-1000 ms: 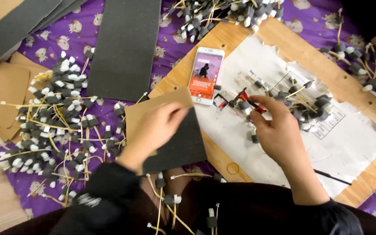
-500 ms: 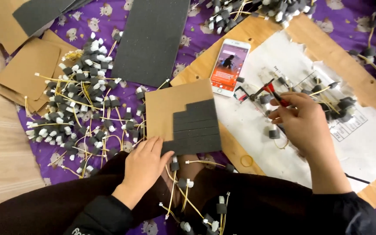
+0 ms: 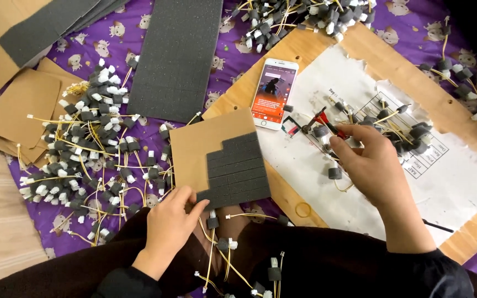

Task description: The person assembles small electronic components by pressing foam pieces onto wires with both hands, then placing the assembled pieces on a table. The foam pieces are rotated and repositioned as needed during the assembly process.

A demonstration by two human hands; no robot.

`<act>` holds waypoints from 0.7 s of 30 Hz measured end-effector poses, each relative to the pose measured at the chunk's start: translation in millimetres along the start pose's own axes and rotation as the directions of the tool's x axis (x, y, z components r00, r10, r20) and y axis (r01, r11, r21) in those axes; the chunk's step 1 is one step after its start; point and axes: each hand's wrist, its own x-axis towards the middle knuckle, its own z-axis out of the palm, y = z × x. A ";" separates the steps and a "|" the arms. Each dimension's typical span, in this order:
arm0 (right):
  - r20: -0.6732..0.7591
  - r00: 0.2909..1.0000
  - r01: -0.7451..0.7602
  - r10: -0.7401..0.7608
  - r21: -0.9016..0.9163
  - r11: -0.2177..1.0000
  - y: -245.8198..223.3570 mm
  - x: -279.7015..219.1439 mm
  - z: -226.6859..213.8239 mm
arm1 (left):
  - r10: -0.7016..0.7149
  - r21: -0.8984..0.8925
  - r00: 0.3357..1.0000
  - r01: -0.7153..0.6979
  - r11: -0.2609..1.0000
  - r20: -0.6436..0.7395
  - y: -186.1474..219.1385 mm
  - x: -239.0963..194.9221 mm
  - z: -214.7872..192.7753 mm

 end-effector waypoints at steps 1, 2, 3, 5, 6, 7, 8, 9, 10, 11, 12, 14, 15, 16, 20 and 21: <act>-0.003 1.000 -0.001 0.001 0.000 1.000 0.1 0.8 0.3 | 0.003 -0.001 1.000 -0.003 1.000 0.001 2.6 6.2 -3.1; -0.004 1.000 0.002 -0.002 -0.016 1.000 0.5 1.1 0.6 | -0.080 -0.018 0.991 0.083 0.996 0.112 5.2 11.4 -5.8; -0.005 1.000 0.005 -0.006 -0.032 0.999 1.0 1.1 1.0 | -0.159 -0.025 0.962 0.169 0.985 0.223 7.6 16.5 -8.5; 0.006 1.000 0.018 -0.018 -0.046 0.999 4.2 2.7 1.2 | -0.191 -0.009 0.952 0.199 0.980 0.239 15.2 19.9 -16.9; 0.012 0.999 0.035 -0.035 -0.060 0.998 5.5 3.7 1.2 | -0.221 0.006 0.942 0.226 0.974 0.251 19.0 22.0 -21.1; 0.014 0.999 0.036 -0.035 -0.059 0.998 6.6 4.3 1.2 | -0.222 0.007 0.942 0.228 0.974 0.251 17.8 21.2 -19.2; 0.021 0.999 0.026 -0.024 -0.069 0.997 7.9 5.1 0.3 | -0.209 0.036 0.942 0.207 0.978 0.262 17.3 21.3 -16.7; 0.027 1.000 0.016 -0.014 -0.078 0.997 9.3 5.8 -0.8 | -0.196 0.064 0.942 0.186 0.981 0.273 17.0 21.4 -14.1; 0.027 1.000 0.013 -0.011 -0.078 0.997 11.0 7.3 -1.2 | -0.195 0.064 0.941 0.184 0.981 0.276 17.1 21.0 -13.7; 0.048 0.999 0.004 -0.002 -0.041 0.999 12.7 8.8 -1.6 | -0.174 0.052 0.948 0.166 0.985 0.266 17.2 20.5 -13.3; 0.070 0.998 -0.003 0.003 -0.004 1.000 14.0 10.5 -1.8 | -0.153 0.040 0.955 0.148 0.988 0.255 17.0 20.2 -13.3; 0.086 0.996 0.009 -0.012 0.041 0.999 15.3 13.1 -2.3 | -0.154 0.012 0.952 0.157 0.988 0.263 18.9 19.3 -13.6; 0.101 0.995 0.020 -0.029 0.085 0.996 15.8 14.3 -2.4 | -0.156 -0.017 0.950 0.167 0.986 0.272 19.6 18.6 -14.1; 0.099 0.995 0.022 -0.030 0.085 0.996 12.1 13.1 -3.0 | -0.154 -0.018 0.950 0.165 0.986 0.270 19.5 19.2 -14.5; 0.089 0.989 -0.122 0.121 -0.001 0.993 2.9 9.0 -4.4 | -0.213 -0.035 0.933 0.233 0.972 0.290 22.8 20.0 -17.7; 0.071 0.984 -0.160 0.162 -0.026 0.987 1.7 8.5 -3.8 | -0.241 -0.034 0.926 0.262 0.964 0.291 23.9 19.9 -19.2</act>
